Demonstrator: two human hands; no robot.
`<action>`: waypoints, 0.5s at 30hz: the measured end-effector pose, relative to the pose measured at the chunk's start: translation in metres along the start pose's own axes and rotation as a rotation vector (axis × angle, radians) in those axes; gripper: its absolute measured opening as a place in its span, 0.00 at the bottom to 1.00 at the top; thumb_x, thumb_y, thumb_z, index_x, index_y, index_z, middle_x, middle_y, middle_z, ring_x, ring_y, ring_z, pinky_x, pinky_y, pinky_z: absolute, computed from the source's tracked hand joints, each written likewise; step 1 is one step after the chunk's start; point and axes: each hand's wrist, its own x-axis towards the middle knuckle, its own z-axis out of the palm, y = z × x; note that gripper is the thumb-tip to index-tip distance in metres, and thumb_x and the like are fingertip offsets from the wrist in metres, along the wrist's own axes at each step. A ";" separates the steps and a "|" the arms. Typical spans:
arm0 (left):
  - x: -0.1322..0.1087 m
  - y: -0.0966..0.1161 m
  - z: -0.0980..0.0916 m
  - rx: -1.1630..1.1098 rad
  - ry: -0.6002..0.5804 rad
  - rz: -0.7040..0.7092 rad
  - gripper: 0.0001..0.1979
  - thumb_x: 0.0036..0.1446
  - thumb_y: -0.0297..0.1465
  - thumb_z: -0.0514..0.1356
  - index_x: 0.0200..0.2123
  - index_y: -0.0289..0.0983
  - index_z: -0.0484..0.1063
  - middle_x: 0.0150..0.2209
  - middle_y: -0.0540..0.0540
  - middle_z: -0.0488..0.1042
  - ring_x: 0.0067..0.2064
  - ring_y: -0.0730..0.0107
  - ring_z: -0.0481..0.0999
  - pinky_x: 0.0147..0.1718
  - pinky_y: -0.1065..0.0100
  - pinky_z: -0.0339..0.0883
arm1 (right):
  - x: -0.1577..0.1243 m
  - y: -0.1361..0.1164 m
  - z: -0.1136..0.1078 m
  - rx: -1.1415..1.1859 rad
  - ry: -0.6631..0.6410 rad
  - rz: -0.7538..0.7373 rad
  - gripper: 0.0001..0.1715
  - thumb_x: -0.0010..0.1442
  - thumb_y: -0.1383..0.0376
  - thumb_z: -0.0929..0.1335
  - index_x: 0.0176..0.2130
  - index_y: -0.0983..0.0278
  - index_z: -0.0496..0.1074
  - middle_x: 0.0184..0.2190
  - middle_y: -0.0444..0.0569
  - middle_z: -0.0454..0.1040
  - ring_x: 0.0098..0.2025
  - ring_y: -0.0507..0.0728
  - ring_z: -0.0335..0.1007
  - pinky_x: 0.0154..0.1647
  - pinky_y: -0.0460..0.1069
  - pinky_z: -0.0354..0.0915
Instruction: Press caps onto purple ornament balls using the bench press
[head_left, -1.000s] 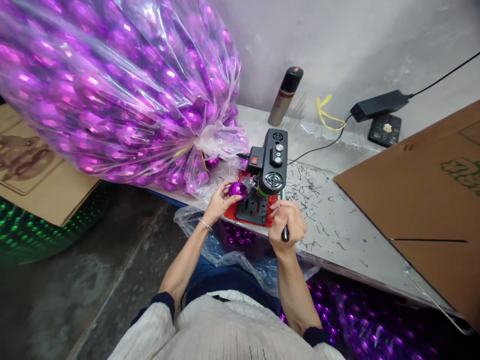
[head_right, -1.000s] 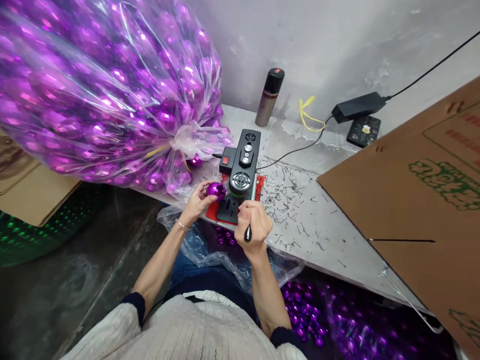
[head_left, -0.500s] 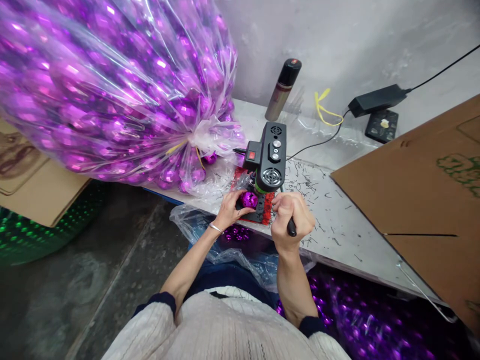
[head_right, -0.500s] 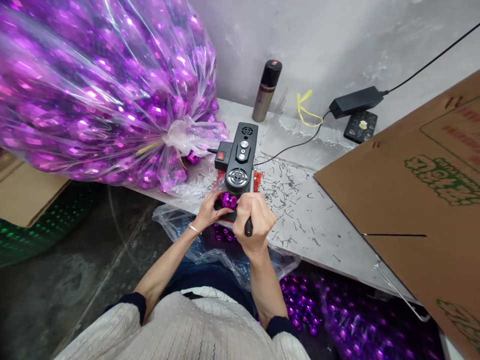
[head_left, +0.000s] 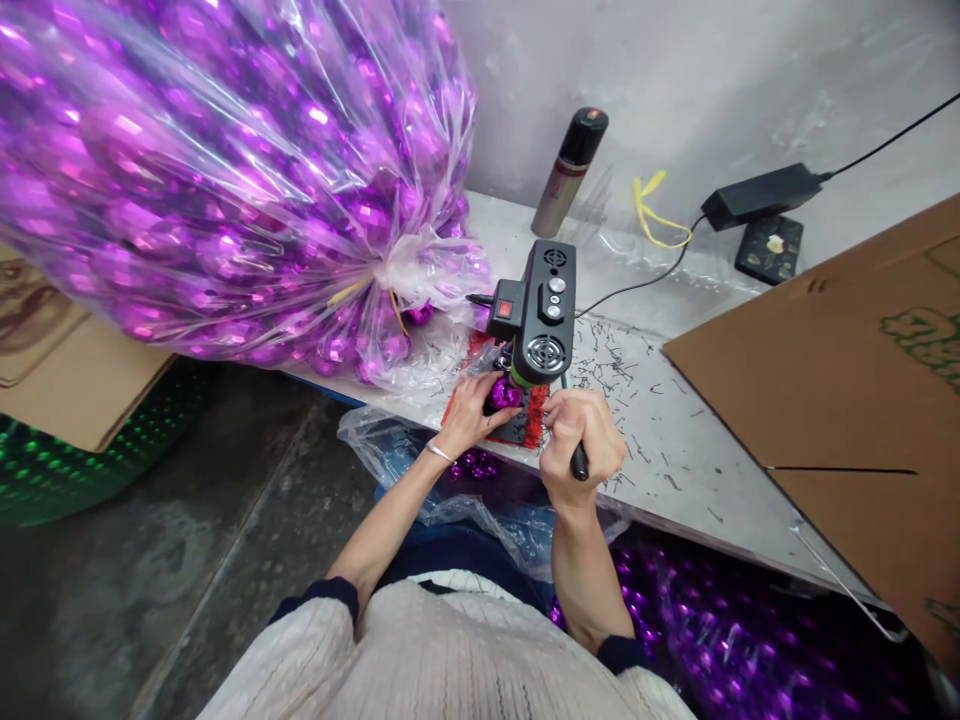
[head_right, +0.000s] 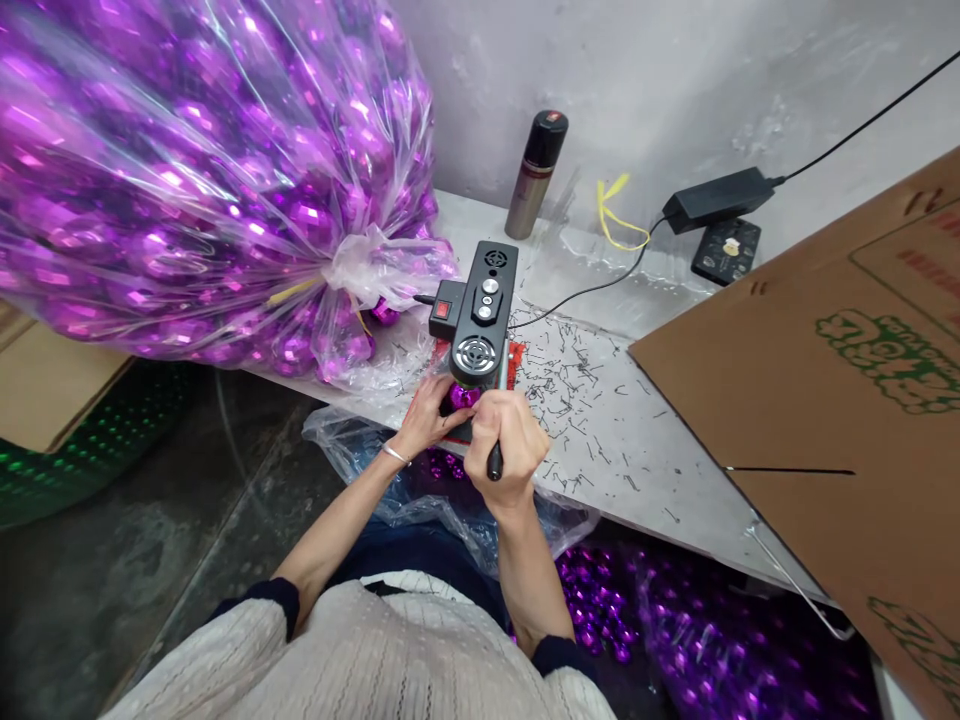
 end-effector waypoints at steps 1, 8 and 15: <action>-0.002 0.000 0.004 -0.012 0.021 -0.009 0.33 0.63 0.55 0.59 0.60 0.36 0.68 0.53 0.35 0.77 0.56 0.51 0.77 0.55 0.52 0.70 | 0.000 0.000 0.000 -0.007 -0.005 -0.004 0.13 0.68 0.71 0.61 0.31 0.60 0.66 0.27 0.44 0.72 0.30 0.52 0.71 0.32 0.49 0.65; -0.007 -0.003 0.014 -0.034 0.052 -0.012 0.33 0.64 0.54 0.58 0.61 0.35 0.68 0.54 0.35 0.77 0.56 0.51 0.77 0.55 0.52 0.69 | -0.019 0.011 0.007 -0.041 0.027 -0.083 0.14 0.69 0.69 0.60 0.31 0.59 0.65 0.27 0.43 0.72 0.29 0.51 0.71 0.30 0.48 0.65; -0.007 -0.003 0.013 -0.030 0.070 0.020 0.32 0.63 0.52 0.61 0.59 0.33 0.69 0.52 0.34 0.78 0.54 0.53 0.78 0.53 0.54 0.71 | -0.049 0.036 0.024 -0.038 0.106 -0.135 0.15 0.72 0.64 0.59 0.32 0.59 0.65 0.29 0.44 0.71 0.28 0.51 0.69 0.29 0.48 0.65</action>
